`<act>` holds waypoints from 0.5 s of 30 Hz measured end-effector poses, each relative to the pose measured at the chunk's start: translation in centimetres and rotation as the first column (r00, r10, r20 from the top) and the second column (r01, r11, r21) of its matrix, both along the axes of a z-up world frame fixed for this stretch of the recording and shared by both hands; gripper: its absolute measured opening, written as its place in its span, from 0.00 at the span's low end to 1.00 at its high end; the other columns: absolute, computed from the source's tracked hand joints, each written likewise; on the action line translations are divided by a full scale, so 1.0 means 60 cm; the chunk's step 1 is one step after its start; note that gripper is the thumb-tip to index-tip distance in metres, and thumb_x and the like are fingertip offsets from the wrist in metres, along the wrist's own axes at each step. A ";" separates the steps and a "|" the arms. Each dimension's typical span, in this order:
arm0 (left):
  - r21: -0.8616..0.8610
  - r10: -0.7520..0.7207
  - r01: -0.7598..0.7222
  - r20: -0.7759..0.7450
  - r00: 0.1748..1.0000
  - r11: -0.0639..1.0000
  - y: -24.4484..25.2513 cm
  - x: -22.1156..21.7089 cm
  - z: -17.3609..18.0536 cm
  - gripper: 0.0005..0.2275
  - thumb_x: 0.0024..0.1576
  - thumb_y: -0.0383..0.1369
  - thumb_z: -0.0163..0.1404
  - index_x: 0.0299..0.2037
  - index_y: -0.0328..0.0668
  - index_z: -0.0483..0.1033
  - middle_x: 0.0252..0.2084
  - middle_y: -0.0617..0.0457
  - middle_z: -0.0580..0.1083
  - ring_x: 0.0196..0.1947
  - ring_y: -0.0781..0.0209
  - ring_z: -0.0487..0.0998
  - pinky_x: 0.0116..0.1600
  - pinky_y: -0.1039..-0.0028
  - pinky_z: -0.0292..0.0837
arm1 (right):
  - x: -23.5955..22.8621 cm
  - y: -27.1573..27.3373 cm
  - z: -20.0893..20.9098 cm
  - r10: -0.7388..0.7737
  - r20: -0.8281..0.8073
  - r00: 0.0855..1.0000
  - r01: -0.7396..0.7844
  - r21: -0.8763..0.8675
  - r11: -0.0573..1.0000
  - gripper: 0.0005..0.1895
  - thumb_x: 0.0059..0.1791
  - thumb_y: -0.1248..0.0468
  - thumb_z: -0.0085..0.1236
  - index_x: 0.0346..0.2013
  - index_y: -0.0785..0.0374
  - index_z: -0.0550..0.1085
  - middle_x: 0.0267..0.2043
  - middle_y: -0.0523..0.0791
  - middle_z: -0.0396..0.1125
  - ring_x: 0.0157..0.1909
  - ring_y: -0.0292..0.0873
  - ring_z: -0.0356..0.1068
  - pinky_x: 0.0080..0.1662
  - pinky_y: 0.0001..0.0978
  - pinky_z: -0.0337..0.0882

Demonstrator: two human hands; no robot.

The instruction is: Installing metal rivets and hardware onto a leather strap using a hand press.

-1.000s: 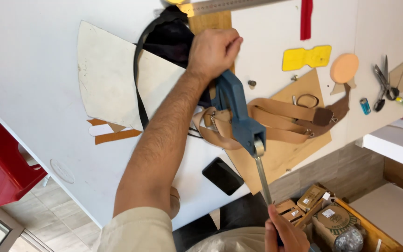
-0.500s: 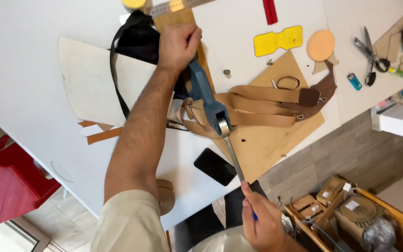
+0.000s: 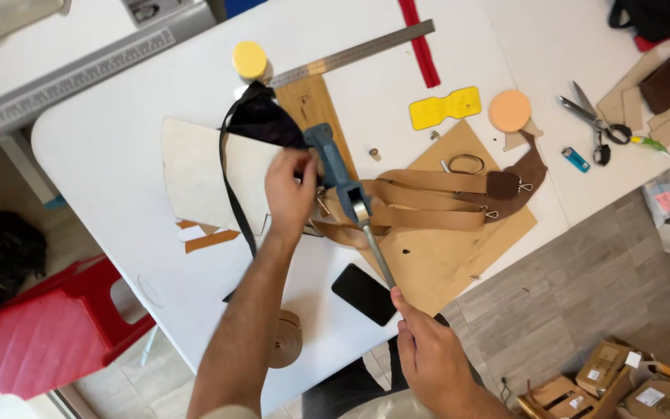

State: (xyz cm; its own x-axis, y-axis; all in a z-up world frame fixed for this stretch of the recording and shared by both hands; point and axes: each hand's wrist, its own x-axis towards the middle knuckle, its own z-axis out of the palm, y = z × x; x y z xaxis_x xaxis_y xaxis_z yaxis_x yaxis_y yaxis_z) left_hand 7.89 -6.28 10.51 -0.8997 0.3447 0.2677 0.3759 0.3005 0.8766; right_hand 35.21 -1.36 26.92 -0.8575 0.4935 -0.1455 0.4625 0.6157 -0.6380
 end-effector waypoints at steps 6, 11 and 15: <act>-0.144 -0.226 0.325 0.466 0.856 0.935 -0.003 0.049 -0.073 0.13 0.51 0.21 0.54 0.46 0.32 0.80 0.41 0.47 0.76 0.37 0.54 0.78 0.46 0.70 0.76 | -0.006 0.003 0.009 0.001 0.015 1.000 -0.001 -0.018 1.000 0.25 0.44 0.75 0.51 0.57 0.68 0.71 0.37 0.50 0.77 0.26 0.48 0.75 0.29 0.37 0.75; -0.359 -0.100 0.427 0.657 0.747 0.830 0.016 0.018 -0.020 0.08 0.54 0.22 0.53 0.43 0.33 0.80 0.34 0.48 0.78 0.34 0.58 0.78 0.43 0.72 0.76 | -0.001 0.002 0.001 0.083 0.026 0.996 -0.083 0.001 0.997 0.26 0.46 0.72 0.52 0.60 0.69 0.70 0.27 0.46 0.69 0.23 0.46 0.68 0.27 0.39 0.70; -0.395 -0.064 0.478 0.715 0.696 0.784 0.035 0.009 0.026 0.11 0.56 0.26 0.57 0.48 0.34 0.79 0.40 0.45 0.80 0.41 0.57 0.82 0.50 0.70 0.78 | 0.003 0.004 0.004 0.092 0.054 0.994 -0.094 0.037 0.995 0.28 0.46 0.72 0.52 0.62 0.67 0.68 0.28 0.47 0.67 0.22 0.49 0.67 0.25 0.42 0.69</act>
State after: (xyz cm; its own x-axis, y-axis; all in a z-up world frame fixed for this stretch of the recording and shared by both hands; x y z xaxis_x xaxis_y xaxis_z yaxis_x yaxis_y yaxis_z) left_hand 8.45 -4.20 12.07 -0.6050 0.4931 -0.6252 -0.0640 0.7526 0.6554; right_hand 35.38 -1.12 27.15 -0.8918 0.4180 -0.1731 0.4339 0.6816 -0.5892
